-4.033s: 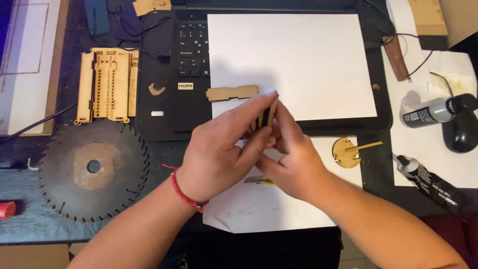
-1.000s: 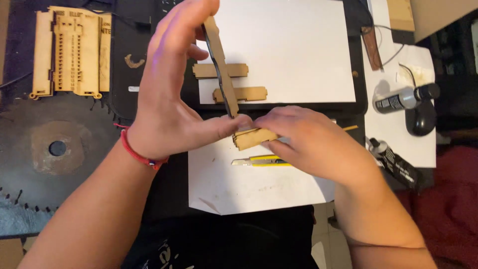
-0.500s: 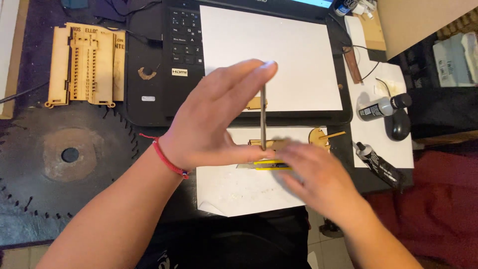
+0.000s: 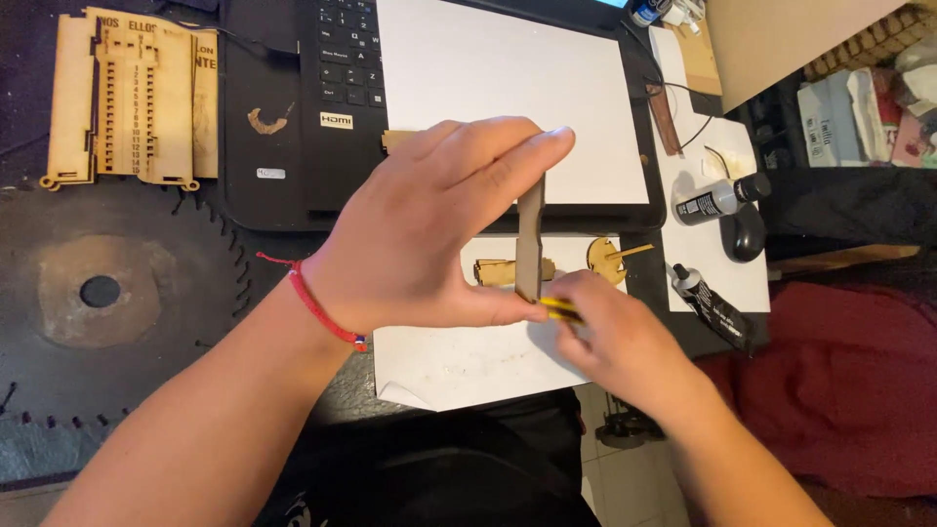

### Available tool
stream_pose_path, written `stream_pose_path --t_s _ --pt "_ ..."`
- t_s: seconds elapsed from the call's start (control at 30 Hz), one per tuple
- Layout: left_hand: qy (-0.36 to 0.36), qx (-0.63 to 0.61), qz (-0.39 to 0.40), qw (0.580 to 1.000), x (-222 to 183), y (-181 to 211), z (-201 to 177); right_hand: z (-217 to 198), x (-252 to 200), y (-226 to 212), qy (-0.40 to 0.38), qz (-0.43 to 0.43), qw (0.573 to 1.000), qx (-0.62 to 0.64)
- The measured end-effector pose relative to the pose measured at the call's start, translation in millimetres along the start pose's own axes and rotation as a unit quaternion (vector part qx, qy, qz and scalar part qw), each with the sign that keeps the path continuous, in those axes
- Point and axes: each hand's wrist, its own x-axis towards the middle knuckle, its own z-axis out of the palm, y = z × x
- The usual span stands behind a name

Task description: The person is using a utility knife to scrape off excess material and charring from the edges of small laser-cut wooden pieces.

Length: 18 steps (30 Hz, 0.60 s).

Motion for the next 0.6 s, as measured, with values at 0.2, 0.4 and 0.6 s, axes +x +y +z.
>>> stream_pose_path --t_s 0.2,0.4,0.6 --pt "-0.055 -0.073 -0.07 0.993 3.3 7.3 -2.0 -20.2 -11.8 9.6 0.171 -0.003 0.984 0.046" --pt "-0.043 -0.098 -0.047 0.993 -4.9 4.2 10.4 -54.1 -2.2 -28.9 0.169 -0.129 0.968 0.135" --pt "-0.074 -0.347 -0.156 0.922 1.4 18.9 -1.0 -64.3 13.8 -48.2 0.154 -0.153 0.97 0.112"
